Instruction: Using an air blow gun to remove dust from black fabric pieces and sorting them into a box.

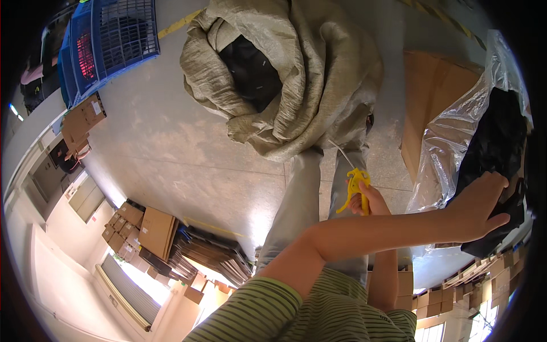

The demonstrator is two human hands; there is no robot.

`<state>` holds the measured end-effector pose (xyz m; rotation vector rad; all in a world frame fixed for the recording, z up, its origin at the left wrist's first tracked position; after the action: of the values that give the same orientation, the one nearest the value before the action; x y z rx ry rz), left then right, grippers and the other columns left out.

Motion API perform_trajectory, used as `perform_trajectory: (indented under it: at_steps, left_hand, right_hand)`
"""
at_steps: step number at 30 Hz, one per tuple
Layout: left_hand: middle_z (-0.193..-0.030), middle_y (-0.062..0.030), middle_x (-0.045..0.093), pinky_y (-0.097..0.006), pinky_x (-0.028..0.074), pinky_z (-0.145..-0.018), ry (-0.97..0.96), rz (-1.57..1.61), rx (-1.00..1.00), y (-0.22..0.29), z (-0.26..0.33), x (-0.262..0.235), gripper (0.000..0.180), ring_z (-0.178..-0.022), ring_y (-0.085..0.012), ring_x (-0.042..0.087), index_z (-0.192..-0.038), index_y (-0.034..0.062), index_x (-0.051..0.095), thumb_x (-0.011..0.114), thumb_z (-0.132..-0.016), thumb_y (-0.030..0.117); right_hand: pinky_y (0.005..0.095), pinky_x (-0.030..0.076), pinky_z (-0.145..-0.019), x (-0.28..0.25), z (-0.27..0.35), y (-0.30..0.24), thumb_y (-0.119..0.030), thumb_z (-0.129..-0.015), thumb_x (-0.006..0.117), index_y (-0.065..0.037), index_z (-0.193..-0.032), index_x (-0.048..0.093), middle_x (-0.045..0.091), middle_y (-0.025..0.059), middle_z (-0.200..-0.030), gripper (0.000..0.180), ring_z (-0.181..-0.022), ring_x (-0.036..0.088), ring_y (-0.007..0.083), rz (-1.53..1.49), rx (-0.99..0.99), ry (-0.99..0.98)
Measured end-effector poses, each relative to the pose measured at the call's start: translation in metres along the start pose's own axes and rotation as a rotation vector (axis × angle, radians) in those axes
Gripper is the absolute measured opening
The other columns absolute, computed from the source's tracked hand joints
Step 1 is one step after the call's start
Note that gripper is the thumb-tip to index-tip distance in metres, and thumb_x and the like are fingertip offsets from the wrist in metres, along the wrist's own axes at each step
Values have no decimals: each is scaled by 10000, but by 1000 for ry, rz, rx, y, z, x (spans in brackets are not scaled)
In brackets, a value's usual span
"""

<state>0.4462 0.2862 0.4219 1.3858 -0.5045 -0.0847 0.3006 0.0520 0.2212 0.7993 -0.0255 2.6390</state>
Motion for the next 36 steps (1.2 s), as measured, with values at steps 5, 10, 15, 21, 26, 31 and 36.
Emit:
perform_trajectory:
  at_steps: [5, 10, 15, 21, 26, 31, 36]
  left_hand:
    - [-835, -73, 578, -289, 447, -699, 504, -98, -176, -107, 29, -237, 126, -763, -171, 576, -960, 23, 507, 513, -876, 117]
    - [-1015, -150, 537, -344, 453, -720, 1363, -71, -887, -312, 227, -561, 571, -853, -219, 554, -1086, -20, 469, 676, -709, 356]
    - [-1222, -145, 480, -458, 387, -901, 1426, 84, -1402, -420, 294, -613, 893, -1069, -287, 489, -1259, 40, 407, 719, -605, 562]
    - [-1306, -115, 448, -462, 294, -1026, 895, 731, -1205, -485, 230, -593, 869, -1207, -296, 411, -1305, 71, 404, 635, -671, 619]
    - [-1247, -114, 492, -434, 408, -963, 1091, 742, -779, -467, 238, -635, 523, -1061, -297, 536, -1229, 25, 452, 649, -789, 229]
    - [-1160, -87, 523, -357, 454, -871, 1377, 435, -568, -359, 244, -599, 637, -1053, -253, 525, -1203, 10, 447, 735, -635, -27]
    - [-1153, -100, 529, -319, 423, -909, 987, 174, -449, -227, 195, -563, 651, -1043, -239, 524, -1214, 2, 442, 727, -631, -49]
  right_hand:
    - [175, 345, -400, -28, -11, -5, -480, -899, 437, -4, -1103, 536, 597, 93, -621, 527, -454, 532, 93, 118, -40, 201]
    - [180, 339, -377, -9, -52, 1, -479, -899, 429, 111, -1091, 505, 599, 102, -609, 625, -449, 543, 109, 138, 12, 204]
    - [197, 347, -389, -14, -92, 16, -450, -916, 406, 122, -1100, 482, 587, 110, -594, 606, -444, 519, 116, -69, 78, 222]
    - [233, 368, -415, -18, -102, 6, -467, -893, 435, 90, -1092, 500, 609, 129, -655, 595, -442, 478, 142, -76, 123, 163]
    - [356, 500, -641, -4, -102, 4, -444, -876, 480, 47, -1067, 514, 621, 179, -848, 529, -623, 573, 188, -139, 93, 285]
    - [456, 470, -869, 39, -86, -13, -450, -873, 480, 18, -1050, 505, 616, 162, -848, 501, -716, 609, 214, -153, 96, 41]
    - [266, 480, -644, 28, -79, -55, -411, -919, 439, -15, -959, 505, 562, 50, -691, 403, -609, 570, 130, 455, -163, 431]
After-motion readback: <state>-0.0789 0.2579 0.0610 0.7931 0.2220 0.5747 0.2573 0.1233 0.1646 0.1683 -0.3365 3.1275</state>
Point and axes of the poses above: each hand's wrist, its own z-axis away from the middle knuckle, its own x-axis out of the palm, y = z × x, the point moved 10 cm from there along -z, towards the middle knuckle
